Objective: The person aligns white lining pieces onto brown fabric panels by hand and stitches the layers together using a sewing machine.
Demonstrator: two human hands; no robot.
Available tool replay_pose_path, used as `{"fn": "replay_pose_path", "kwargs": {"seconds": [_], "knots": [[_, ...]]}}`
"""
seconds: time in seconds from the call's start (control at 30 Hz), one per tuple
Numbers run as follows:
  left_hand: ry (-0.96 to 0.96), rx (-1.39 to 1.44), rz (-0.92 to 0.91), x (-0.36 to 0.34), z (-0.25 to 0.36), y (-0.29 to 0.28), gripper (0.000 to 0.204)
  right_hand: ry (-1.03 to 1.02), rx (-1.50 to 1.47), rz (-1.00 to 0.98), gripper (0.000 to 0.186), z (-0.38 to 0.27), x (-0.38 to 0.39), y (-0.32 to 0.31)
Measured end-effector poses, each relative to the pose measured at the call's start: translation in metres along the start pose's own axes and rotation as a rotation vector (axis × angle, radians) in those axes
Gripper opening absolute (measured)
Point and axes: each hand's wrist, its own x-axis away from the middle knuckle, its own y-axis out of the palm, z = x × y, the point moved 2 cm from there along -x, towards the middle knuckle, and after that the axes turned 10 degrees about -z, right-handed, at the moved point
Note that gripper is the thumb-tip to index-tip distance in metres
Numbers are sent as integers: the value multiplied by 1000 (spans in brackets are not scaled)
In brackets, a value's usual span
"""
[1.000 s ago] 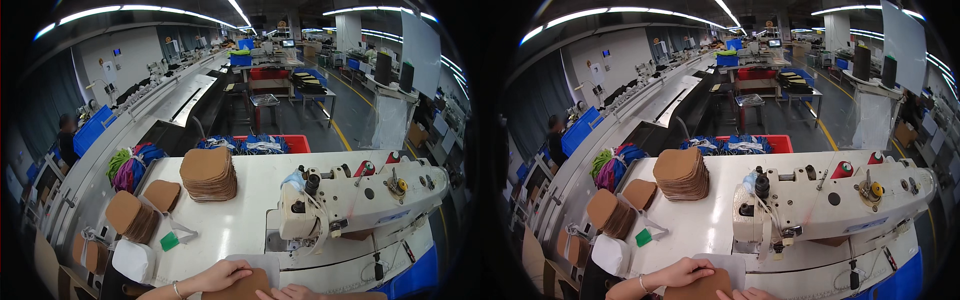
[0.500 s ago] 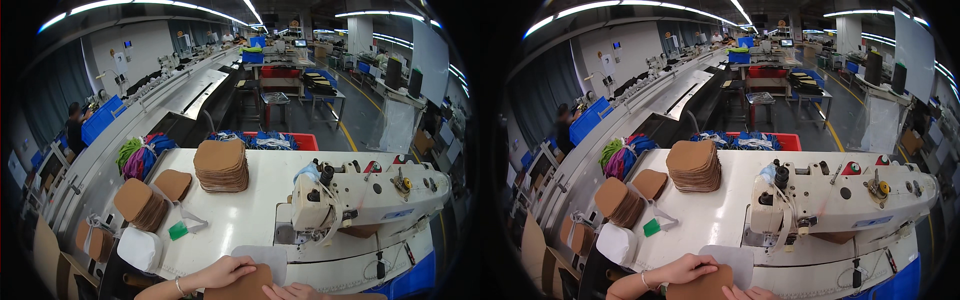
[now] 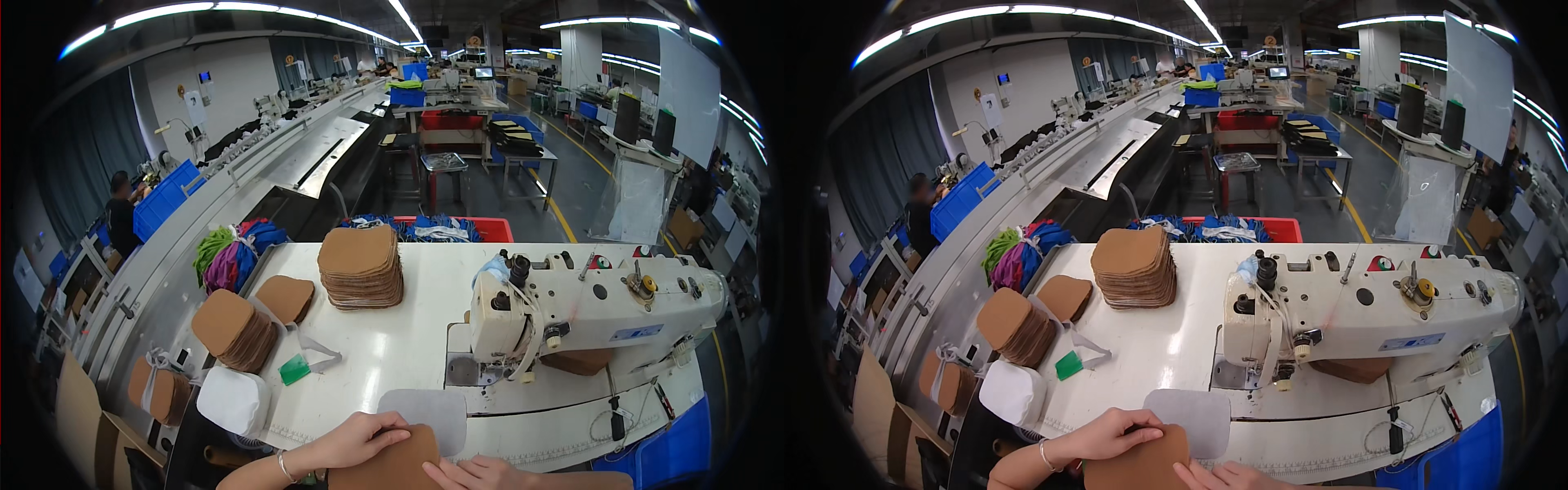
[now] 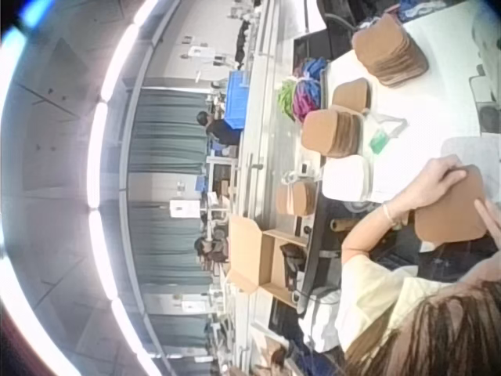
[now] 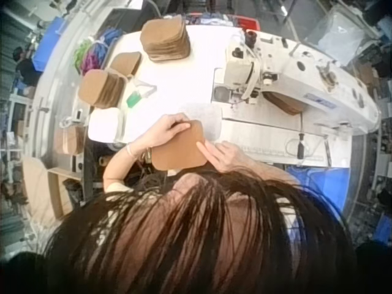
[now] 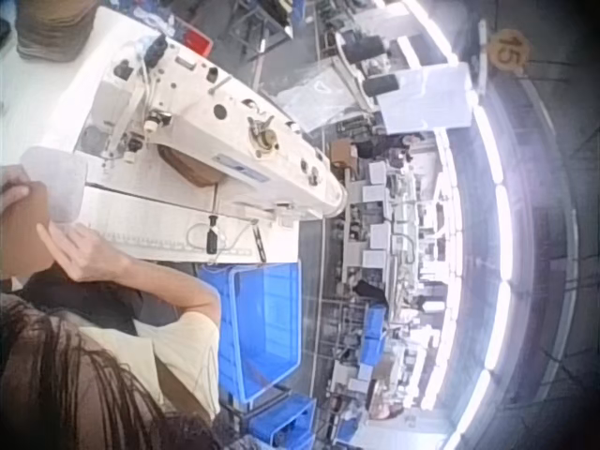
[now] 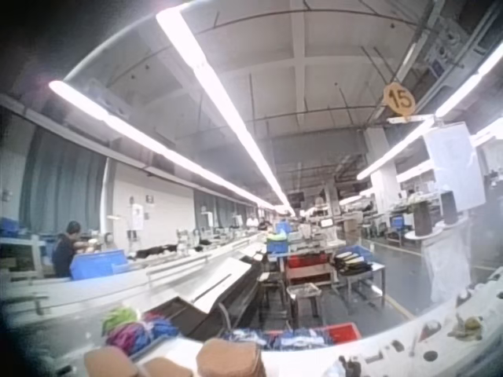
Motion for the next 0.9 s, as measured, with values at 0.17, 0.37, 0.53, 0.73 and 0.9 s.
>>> {"fn": "replay_pose_path", "kwargs": {"seconds": [0.17,0.37,0.53,0.73,0.9], "knots": [[-11,-35,31,-2,-1,-2,23,7,-2,-11,60,3,-1,4],[59,-37,48,-5,-2,5,23,35,1,-20,60,-2,4,4],[20,-30,61,-8,-6,2,21,31,6,-28,61,6,5,12],[28,-154,83,-20,-1,2,12,35,185,-111,45,18,10,22],[91,-276,111,-60,8,-9,8,82,264,-63,43,37,18,26]]}}
